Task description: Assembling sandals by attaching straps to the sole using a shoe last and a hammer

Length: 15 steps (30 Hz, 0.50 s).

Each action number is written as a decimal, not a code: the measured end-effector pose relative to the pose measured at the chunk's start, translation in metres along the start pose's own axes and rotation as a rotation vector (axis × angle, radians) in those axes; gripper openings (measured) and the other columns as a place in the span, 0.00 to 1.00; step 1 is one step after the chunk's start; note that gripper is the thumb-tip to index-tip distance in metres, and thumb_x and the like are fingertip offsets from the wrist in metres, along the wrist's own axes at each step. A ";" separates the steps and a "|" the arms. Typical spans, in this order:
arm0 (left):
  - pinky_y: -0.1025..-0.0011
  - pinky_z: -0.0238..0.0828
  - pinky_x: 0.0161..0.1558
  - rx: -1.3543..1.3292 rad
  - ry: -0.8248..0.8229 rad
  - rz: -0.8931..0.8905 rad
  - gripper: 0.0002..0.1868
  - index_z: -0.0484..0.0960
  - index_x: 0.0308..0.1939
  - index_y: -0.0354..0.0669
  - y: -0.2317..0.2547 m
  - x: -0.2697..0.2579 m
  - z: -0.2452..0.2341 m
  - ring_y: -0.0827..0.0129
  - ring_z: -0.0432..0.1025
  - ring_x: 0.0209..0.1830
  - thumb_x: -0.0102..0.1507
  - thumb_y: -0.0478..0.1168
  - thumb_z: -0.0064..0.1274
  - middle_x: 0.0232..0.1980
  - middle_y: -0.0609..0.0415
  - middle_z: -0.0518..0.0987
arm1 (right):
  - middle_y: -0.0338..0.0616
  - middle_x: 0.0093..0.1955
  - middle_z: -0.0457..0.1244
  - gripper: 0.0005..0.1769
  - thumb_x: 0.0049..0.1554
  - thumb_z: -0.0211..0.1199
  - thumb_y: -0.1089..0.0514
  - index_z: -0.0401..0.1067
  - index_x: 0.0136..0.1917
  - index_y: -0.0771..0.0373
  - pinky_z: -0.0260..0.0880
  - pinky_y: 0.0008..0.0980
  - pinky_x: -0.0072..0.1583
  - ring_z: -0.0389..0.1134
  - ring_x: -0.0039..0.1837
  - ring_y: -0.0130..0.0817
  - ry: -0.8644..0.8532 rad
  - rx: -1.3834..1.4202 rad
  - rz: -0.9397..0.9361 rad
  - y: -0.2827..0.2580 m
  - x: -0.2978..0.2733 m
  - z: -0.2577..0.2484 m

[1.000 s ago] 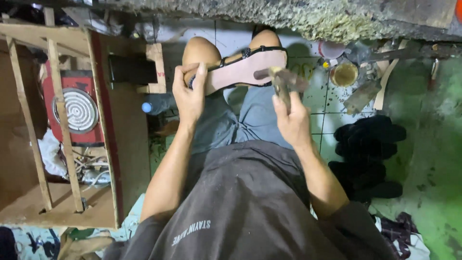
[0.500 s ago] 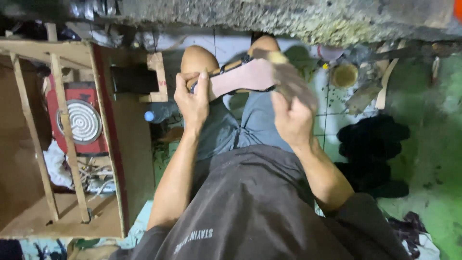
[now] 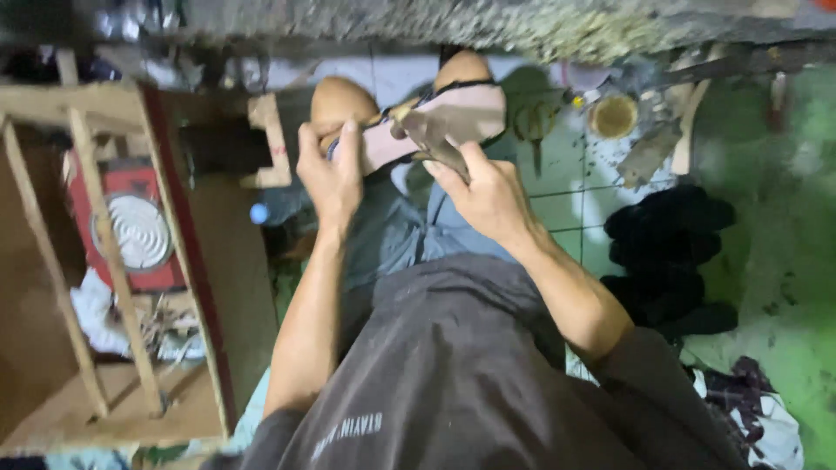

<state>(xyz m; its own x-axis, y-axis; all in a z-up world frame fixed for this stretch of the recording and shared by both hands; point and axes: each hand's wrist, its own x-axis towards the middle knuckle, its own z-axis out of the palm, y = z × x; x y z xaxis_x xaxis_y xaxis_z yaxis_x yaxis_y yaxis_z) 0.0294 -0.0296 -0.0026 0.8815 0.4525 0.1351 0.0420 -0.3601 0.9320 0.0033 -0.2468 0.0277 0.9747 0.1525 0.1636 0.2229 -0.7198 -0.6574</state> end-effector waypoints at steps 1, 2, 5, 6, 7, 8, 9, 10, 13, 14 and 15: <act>0.59 0.71 0.44 0.000 0.000 -0.025 0.13 0.79 0.42 0.42 0.001 0.001 0.003 0.54 0.77 0.37 0.63 0.46 0.62 0.35 0.40 0.80 | 0.51 0.24 0.63 0.14 0.60 0.66 0.47 0.70 0.45 0.59 0.67 0.45 0.32 0.70 0.32 0.50 0.104 0.077 0.068 -0.003 0.004 -0.013; 0.58 0.70 0.44 0.022 0.009 -0.066 0.14 0.78 0.42 0.41 0.002 -0.003 -0.005 0.54 0.76 0.37 0.63 0.46 0.62 0.35 0.38 0.79 | 0.47 0.22 0.61 0.07 0.61 0.67 0.54 0.72 0.45 0.57 0.68 0.39 0.32 0.70 0.29 0.46 0.185 0.172 0.137 -0.010 0.003 -0.023; 0.60 0.70 0.44 0.026 0.016 -0.067 0.13 0.79 0.41 0.42 0.003 0.001 -0.003 0.56 0.76 0.36 0.63 0.47 0.62 0.34 0.39 0.80 | 0.45 0.25 0.62 0.12 0.68 0.48 0.54 0.67 0.48 0.62 0.66 0.28 0.31 0.64 0.26 0.30 0.371 0.550 0.198 0.010 -0.011 -0.050; 0.60 0.70 0.44 0.031 0.015 -0.071 0.13 0.79 0.41 0.42 0.003 0.001 -0.004 0.56 0.76 0.36 0.63 0.47 0.62 0.34 0.39 0.80 | 0.45 0.25 0.62 0.12 0.68 0.48 0.54 0.67 0.48 0.62 0.66 0.28 0.31 0.64 0.26 0.30 0.367 0.552 0.203 0.016 -0.013 -0.037; 0.60 0.70 0.44 0.037 0.016 -0.065 0.13 0.78 0.41 0.42 0.003 0.000 -0.005 0.56 0.76 0.37 0.64 0.47 0.62 0.34 0.39 0.80 | 0.43 0.25 0.62 0.12 0.68 0.49 0.53 0.68 0.47 0.61 0.65 0.28 0.30 0.63 0.26 0.30 0.307 0.543 0.251 0.021 -0.015 -0.025; 0.59 0.70 0.44 0.032 0.007 -0.049 0.14 0.78 0.41 0.41 0.004 0.003 -0.002 0.55 0.76 0.37 0.64 0.47 0.62 0.34 0.39 0.80 | 0.42 0.25 0.61 0.13 0.68 0.51 0.52 0.68 0.46 0.60 0.64 0.28 0.30 0.63 0.26 0.29 0.263 0.528 0.297 0.027 -0.015 -0.015; 0.59 0.70 0.44 0.027 -0.003 -0.043 0.14 0.78 0.41 0.41 0.002 0.002 -0.004 0.55 0.76 0.37 0.64 0.47 0.62 0.34 0.39 0.80 | 0.42 0.25 0.61 0.13 0.68 0.51 0.52 0.68 0.46 0.60 0.64 0.28 0.30 0.63 0.26 0.29 0.275 0.523 0.299 0.033 -0.016 -0.005; 0.61 0.70 0.45 0.034 -0.020 -0.055 0.14 0.78 0.41 0.42 0.001 0.005 -0.004 0.56 0.76 0.38 0.64 0.48 0.62 0.35 0.41 0.80 | 0.40 0.24 0.60 0.13 0.67 0.53 0.50 0.69 0.45 0.59 0.64 0.28 0.30 0.63 0.27 0.28 0.210 0.503 0.361 0.042 -0.012 0.005; 0.60 0.70 0.45 0.060 -0.058 -0.050 0.15 0.78 0.41 0.42 -0.006 0.015 -0.001 0.54 0.76 0.38 0.65 0.50 0.62 0.36 0.40 0.80 | 0.39 0.22 0.58 0.14 0.67 0.55 0.51 0.67 0.40 0.57 0.63 0.28 0.30 0.62 0.27 0.28 0.242 0.449 0.366 0.039 -0.019 -0.009; 0.57 0.69 0.45 0.091 -0.075 -0.053 0.16 0.78 0.41 0.41 -0.010 0.013 -0.006 0.51 0.76 0.39 0.65 0.50 0.61 0.36 0.38 0.80 | 0.40 0.20 0.56 0.15 0.67 0.55 0.55 0.65 0.37 0.56 0.63 0.27 0.31 0.63 0.26 0.28 0.316 0.416 0.318 0.030 -0.028 -0.020; 0.57 0.69 0.45 0.105 -0.077 -0.064 0.16 0.78 0.41 0.41 -0.013 0.017 -0.007 0.51 0.76 0.39 0.65 0.50 0.61 0.36 0.38 0.80 | 0.40 0.20 0.56 0.15 0.67 0.55 0.55 0.65 0.37 0.56 0.63 0.27 0.31 0.63 0.26 0.28 0.304 0.424 0.330 0.020 -0.031 -0.022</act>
<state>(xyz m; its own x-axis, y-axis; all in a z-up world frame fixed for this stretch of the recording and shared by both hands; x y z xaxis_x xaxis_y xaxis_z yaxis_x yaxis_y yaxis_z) 0.0403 -0.0111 -0.0102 0.9086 0.4151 0.0471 0.1444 -0.4179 0.8969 -0.0230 -0.2814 0.0256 0.9586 -0.2775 0.0634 -0.0409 -0.3546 -0.9341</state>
